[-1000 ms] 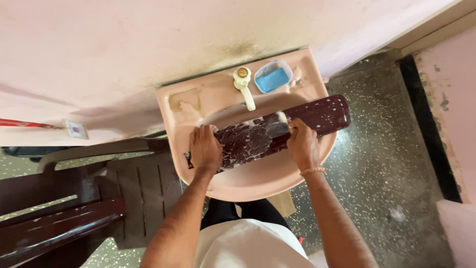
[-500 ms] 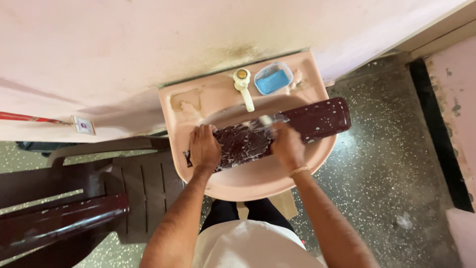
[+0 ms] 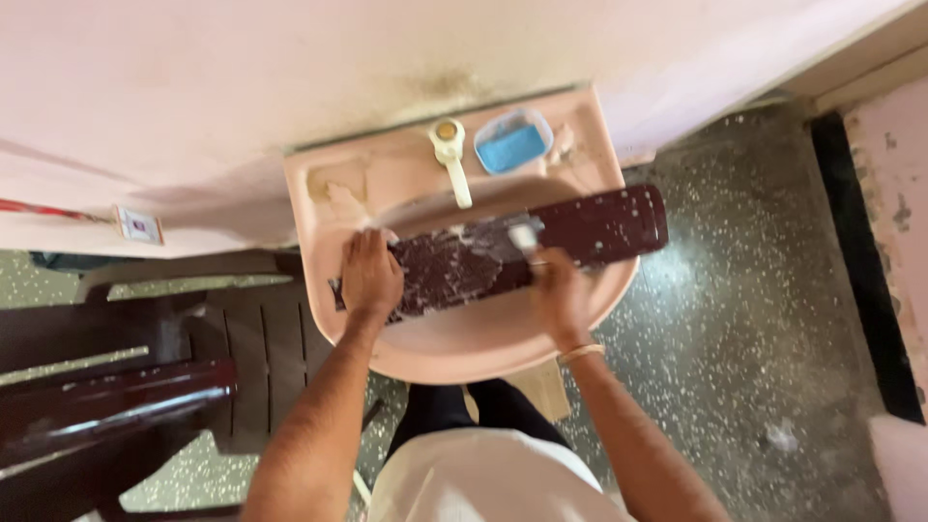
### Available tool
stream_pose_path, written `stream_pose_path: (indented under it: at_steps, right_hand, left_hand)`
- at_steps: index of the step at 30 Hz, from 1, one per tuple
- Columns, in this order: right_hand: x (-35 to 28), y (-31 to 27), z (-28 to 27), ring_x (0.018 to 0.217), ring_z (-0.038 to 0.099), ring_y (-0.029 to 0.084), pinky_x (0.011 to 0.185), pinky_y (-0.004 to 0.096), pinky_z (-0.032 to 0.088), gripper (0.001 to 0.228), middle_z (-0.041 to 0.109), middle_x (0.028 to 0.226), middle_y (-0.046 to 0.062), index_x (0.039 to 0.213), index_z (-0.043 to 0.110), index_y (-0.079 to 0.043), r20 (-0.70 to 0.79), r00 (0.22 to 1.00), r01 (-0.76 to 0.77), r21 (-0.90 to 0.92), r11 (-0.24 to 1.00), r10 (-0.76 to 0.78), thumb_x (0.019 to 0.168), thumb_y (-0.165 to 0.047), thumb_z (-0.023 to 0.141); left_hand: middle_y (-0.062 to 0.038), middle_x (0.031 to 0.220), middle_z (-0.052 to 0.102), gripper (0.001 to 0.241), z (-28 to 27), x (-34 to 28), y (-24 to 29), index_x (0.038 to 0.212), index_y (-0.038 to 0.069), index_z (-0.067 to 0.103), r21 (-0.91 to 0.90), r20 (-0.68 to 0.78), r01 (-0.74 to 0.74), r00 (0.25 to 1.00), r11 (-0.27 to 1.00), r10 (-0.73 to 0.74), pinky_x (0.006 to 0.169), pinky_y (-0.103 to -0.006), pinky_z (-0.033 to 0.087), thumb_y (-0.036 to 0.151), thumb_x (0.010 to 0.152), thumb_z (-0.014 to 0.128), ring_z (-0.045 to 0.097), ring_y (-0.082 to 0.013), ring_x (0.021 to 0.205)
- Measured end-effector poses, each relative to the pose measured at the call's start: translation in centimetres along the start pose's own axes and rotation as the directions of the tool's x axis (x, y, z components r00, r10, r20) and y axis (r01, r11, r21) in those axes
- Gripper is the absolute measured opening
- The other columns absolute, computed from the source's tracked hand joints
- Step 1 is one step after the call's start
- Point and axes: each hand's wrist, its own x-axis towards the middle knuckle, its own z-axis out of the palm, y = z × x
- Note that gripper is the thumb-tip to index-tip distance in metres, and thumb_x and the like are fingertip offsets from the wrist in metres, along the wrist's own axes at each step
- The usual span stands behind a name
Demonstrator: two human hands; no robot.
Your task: The person scrubs a long, dark brown plastic chair leg with a toothbrush and soapy water in a pink sink. They repeatedly scrub the same section of the leg, creating foam, and occasionally rinse the toothbrush under the running tap.
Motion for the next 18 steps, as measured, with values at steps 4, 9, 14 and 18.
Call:
stream_pose_path:
  at_steps: [4,9,14,18]
  right_hand:
    - [-0.9,-0.4,-0.8,0.049,0.052,0.011,0.040,0.029,0.039,0.016,0.074,0.080,0.006,0.097,0.073,-0.009,0.265,0.960,-0.071,-0.060,0.996,0.085,0.091,-0.003,0.060]
    - [-1.4,-0.3,-2.3,0.044,0.053,0.005,0.037,0.026,0.040,0.016,0.078,0.089,0.011,0.096,0.071,-0.003,0.363,0.926,0.108,0.016,0.994,-0.106,0.097,-0.004,0.054]
    - [-3.7,0.0,-1.8,0.041,0.051,0.009,0.034,0.026,0.040,0.020,0.073,0.079,0.012,0.112,0.070,-0.007,0.199,0.979,-0.004,-0.190,0.982,0.042,0.103,-0.009,0.052]
    - [-5.8,-0.3,-1.0,0.042,0.053,0.015,0.034,0.032,0.039,0.021,0.074,0.073,0.006,0.113,0.071,-0.014,0.233,0.958,-0.127,-0.185,0.974,0.170,0.099,-0.014,0.056]
  left_hand:
    - [-0.012,0.103,0.063,0.020,0.4,0.0,0.0,0.104,0.007,0.062,0.024,0.044,0.008,0.999,1.000,-0.010,0.100,-0.0450,0.041,0.000,0.085,0.058,0.057,-0.0316,0.106]
    - [-0.011,0.103,0.065,0.020,0.9,0.0,-0.4,0.102,0.008,0.065,-0.017,0.007,-0.004,1.000,1.000,0.004,0.099,-0.0449,0.043,-0.001,0.086,0.059,0.058,-0.0315,0.105]
    - [-0.010,0.099,0.067,0.021,0.9,-0.3,-1.2,0.101,0.007,0.068,-0.058,-0.032,-0.047,0.998,0.997,0.045,0.096,-0.0446,0.045,-0.003,0.085,0.060,0.060,-0.0317,0.100]
    - [-0.009,0.099,0.067,0.020,1.3,-0.3,-1.3,0.098,0.007,0.069,-0.068,-0.061,-0.070,0.996,0.995,0.066,0.095,-0.0441,0.045,-0.004,0.083,0.062,0.061,-0.0314,0.099]
